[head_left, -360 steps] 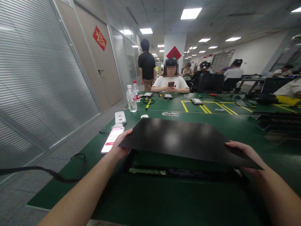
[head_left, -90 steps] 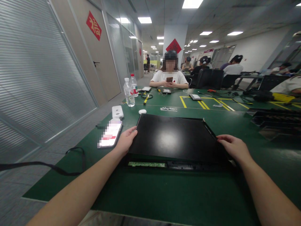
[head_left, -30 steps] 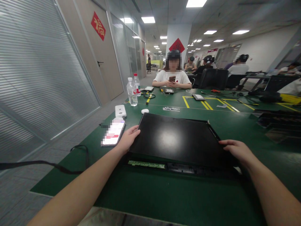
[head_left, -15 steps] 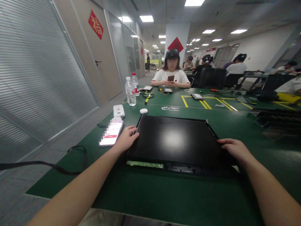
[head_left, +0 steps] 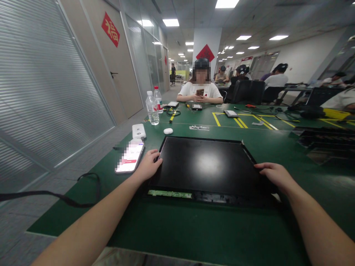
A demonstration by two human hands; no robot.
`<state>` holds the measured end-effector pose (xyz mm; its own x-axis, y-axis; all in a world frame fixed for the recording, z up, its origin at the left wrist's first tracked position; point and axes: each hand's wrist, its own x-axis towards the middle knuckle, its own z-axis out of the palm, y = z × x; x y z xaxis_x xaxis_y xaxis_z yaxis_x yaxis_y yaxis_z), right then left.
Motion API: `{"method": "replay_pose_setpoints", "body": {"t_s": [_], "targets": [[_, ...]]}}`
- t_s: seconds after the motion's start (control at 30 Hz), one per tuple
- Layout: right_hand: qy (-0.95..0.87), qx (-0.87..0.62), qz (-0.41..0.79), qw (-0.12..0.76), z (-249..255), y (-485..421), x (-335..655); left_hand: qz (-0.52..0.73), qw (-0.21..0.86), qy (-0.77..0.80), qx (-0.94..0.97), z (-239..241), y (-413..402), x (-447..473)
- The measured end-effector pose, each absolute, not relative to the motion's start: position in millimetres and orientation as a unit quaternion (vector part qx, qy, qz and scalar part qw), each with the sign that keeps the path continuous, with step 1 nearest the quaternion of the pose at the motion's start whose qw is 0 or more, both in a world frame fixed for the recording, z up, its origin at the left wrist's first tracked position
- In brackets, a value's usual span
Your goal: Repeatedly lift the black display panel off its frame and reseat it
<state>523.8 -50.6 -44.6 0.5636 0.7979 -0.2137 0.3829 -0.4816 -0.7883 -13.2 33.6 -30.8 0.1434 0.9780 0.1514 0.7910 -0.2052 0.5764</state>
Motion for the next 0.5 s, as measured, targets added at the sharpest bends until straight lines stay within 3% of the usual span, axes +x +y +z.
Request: {"method": "replay_pose_setpoints", "body": {"t_s": [0.5], "targets": [[-0.369,-0.814,0.285,0.346,-50.1,-47.1,533.2,0.273,0.206,0.598,0.725,-28.2,32.8,-15.3]]}}
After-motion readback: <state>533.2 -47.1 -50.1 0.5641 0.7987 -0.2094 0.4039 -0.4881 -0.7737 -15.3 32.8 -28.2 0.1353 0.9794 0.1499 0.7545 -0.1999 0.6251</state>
